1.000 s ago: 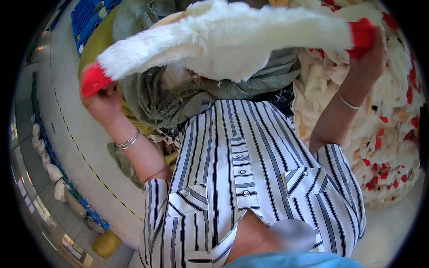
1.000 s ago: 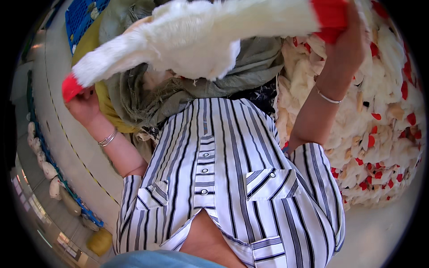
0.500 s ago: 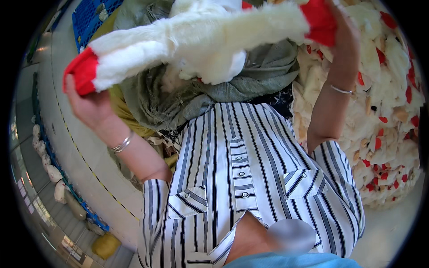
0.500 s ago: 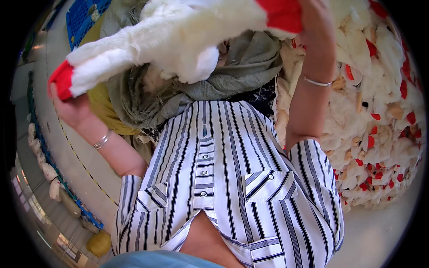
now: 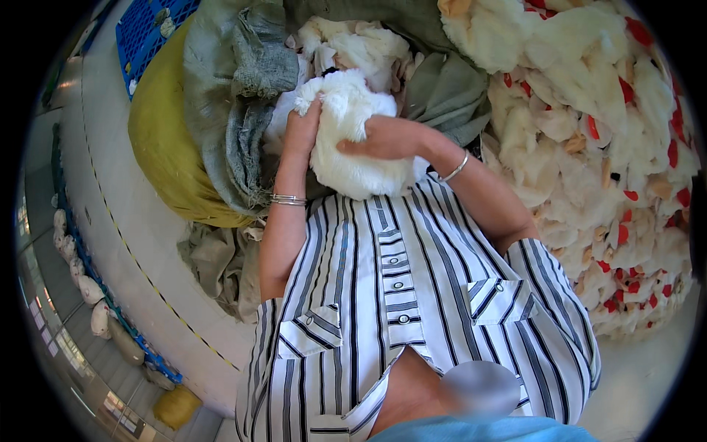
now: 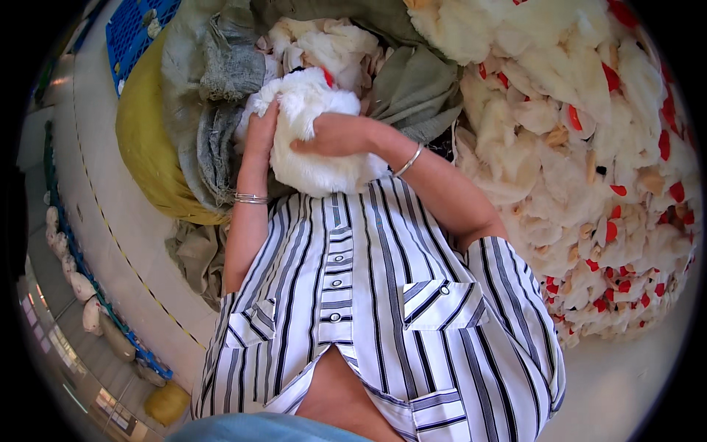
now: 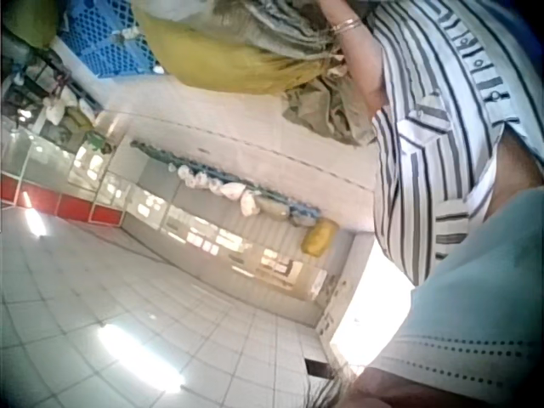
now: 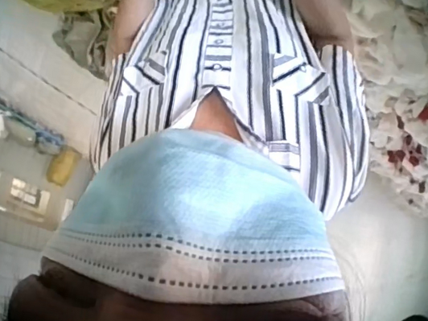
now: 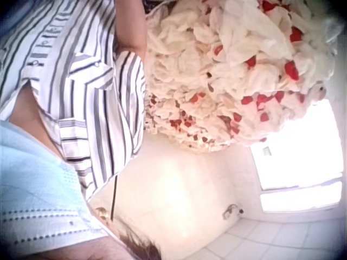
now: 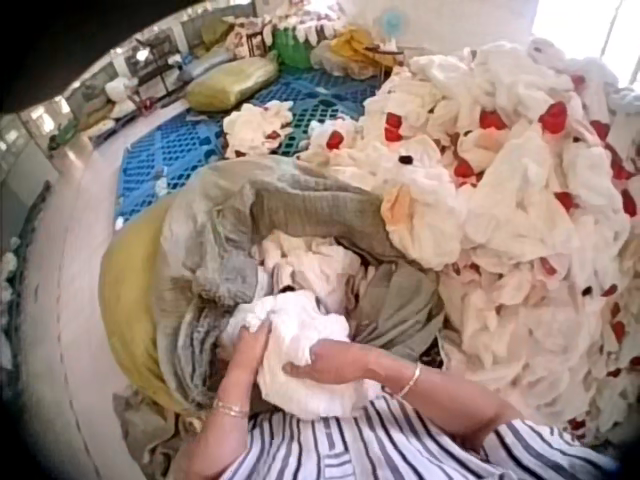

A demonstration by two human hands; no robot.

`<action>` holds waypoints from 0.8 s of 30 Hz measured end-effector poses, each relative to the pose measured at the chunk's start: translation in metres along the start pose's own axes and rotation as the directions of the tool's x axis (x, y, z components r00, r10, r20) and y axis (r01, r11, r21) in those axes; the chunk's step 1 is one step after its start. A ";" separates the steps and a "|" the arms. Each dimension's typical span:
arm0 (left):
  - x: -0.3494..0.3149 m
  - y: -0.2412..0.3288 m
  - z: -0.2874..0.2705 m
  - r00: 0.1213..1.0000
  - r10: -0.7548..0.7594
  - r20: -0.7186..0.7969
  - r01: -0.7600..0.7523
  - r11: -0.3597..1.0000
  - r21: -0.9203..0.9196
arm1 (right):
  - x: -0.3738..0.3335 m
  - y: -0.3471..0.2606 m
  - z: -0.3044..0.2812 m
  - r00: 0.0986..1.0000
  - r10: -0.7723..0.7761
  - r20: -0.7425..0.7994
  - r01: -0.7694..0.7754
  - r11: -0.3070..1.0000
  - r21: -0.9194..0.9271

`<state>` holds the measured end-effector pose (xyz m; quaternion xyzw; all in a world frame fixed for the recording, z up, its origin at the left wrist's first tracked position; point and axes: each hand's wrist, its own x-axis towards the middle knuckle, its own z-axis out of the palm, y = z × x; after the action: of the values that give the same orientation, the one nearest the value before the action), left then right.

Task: The person assembles white stuffed animal toys by hand. They repeatedly pick up a white plush body, insert a red fabric piece into an opening, and manipulate the toy to shape it. The person handles multiple identical toys one at a time, turning them over and adjusting the red insert before placing them back into a pile.

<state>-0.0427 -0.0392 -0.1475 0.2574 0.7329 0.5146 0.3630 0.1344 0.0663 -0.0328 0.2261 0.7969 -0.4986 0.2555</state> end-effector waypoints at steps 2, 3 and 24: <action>0.004 0.011 0.007 0.998 -0.054 -0.036 0.051 0.994 -0.096 | 0.006 0.017 -0.013 0.995 -0.010 -0.102 0.018 0.996 0.086; 0.003 0.026 0.010 0.994 -0.089 -0.063 0.079 0.985 -0.153 | 0.006 0.026 -0.023 0.990 -0.011 -0.139 0.031 0.989 0.142; 0.051 -0.073 0.034 0.978 -0.133 0.161 0.132 0.991 0.017 | -0.025 0.096 -0.058 0.489 -0.032 -0.872 0.699 0.613 0.369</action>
<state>-0.0467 -0.0063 -0.2369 0.2501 0.7183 0.4643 0.4538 0.2021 0.1550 -0.0601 0.3074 0.6022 -0.6434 -0.3591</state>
